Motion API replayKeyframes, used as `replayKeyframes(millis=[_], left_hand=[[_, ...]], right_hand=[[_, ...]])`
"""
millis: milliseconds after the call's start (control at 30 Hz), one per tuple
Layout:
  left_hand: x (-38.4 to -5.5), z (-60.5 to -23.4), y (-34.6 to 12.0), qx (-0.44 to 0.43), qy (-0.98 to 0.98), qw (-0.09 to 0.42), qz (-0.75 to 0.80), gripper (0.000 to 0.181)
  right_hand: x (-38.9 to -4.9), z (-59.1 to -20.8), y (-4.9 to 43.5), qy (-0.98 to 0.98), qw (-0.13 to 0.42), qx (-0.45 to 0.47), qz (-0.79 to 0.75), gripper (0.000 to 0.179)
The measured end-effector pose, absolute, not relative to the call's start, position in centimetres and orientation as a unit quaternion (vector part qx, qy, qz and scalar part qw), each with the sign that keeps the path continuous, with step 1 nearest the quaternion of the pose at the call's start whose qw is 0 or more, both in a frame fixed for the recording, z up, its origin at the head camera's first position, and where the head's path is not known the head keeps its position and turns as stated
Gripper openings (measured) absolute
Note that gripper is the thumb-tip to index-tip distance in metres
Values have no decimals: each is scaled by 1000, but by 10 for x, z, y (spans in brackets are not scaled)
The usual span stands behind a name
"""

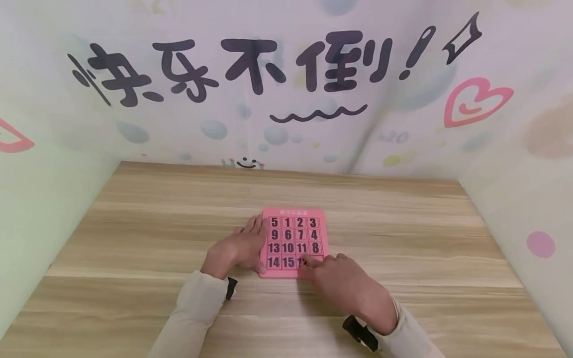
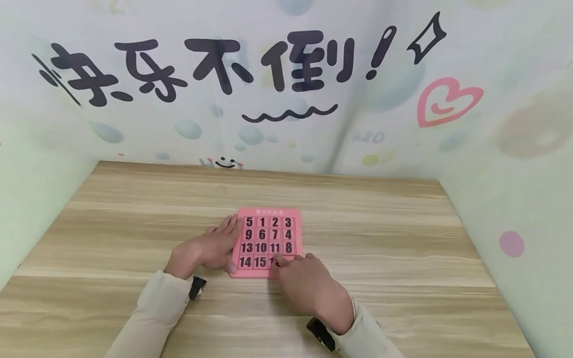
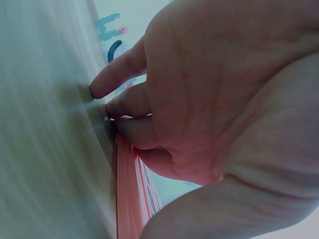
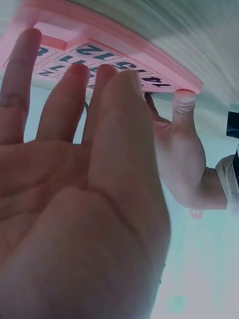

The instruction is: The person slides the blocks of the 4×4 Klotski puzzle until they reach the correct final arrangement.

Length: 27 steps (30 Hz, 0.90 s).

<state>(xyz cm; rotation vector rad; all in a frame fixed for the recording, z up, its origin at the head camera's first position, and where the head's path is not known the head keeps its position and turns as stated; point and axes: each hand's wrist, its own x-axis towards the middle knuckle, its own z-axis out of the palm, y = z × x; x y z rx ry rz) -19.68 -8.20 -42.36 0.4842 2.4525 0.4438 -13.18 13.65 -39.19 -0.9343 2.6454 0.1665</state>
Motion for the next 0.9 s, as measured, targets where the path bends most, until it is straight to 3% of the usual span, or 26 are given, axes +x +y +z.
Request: replayKeyframes(millis=[633,900], left_hand=[[-196,-424,-84,186,921,298,168,112],[-197,-422,-84,185,920,300,170,111]], right_hand=[[-117,-405,118,950,110,-267,116,33],[-117,-401,118,951,124,-257,122,36]])
